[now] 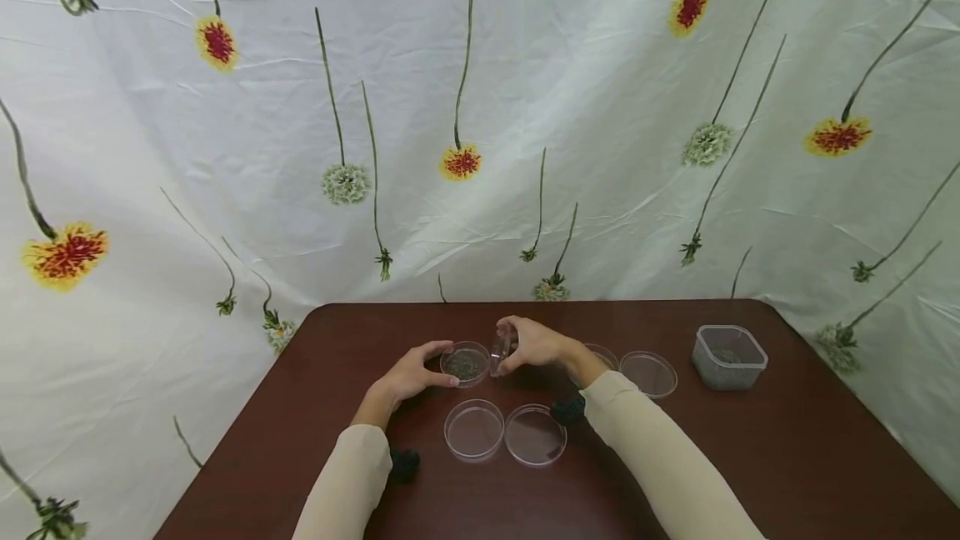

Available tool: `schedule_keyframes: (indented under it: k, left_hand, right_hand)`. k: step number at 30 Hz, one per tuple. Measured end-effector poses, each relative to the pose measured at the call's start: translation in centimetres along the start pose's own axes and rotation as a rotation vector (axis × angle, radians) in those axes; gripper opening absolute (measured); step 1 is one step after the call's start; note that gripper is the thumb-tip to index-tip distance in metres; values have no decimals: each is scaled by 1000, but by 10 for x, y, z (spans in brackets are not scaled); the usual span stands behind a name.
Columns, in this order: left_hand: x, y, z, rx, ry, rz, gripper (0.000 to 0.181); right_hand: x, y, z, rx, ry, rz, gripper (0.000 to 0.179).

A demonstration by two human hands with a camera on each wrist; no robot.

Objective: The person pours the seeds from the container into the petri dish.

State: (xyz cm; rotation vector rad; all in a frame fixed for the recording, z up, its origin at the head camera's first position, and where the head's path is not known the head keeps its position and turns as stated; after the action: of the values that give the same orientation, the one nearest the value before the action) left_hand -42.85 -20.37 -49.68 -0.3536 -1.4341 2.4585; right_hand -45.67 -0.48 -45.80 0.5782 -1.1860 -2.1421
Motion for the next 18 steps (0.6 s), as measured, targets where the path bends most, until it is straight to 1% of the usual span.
schedule_keyframes:
  k: [4, 7, 9, 12, 18]
  left_hand:
    - [0, 0, 0, -7, 0, 7, 74]
    - [0, 0, 0, -7, 2, 6, 74]
    - [1, 1, 2, -10, -1, 9, 74]
    - [1, 2, 3, -10, -1, 13, 74]
    - [4, 3, -1, -6, 14, 15, 75]
  right_hand:
    - [3, -2, -3, 64, -8, 15, 93]
    - [4, 2, -7, 85, -19, 37, 92]
    - [8, 4, -9, 75, -33, 61, 92]
    - [11, 7, -12, 58, -60, 66, 91]
    - [14, 5, -19, 32, -82, 38, 90]
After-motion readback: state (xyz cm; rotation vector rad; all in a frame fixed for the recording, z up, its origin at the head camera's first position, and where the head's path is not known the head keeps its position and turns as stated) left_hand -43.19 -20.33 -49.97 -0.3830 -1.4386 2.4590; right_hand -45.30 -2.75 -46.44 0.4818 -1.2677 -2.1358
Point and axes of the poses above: each hand's wrist, its own x-axis towards the middle knuckle, its own z-axis out of the back of the hand, y = z × x, the point moved 9 cm from there along x, towards the middle knuckle, and after that the axes turned 5 degrees about y, right-handed, at the moved point
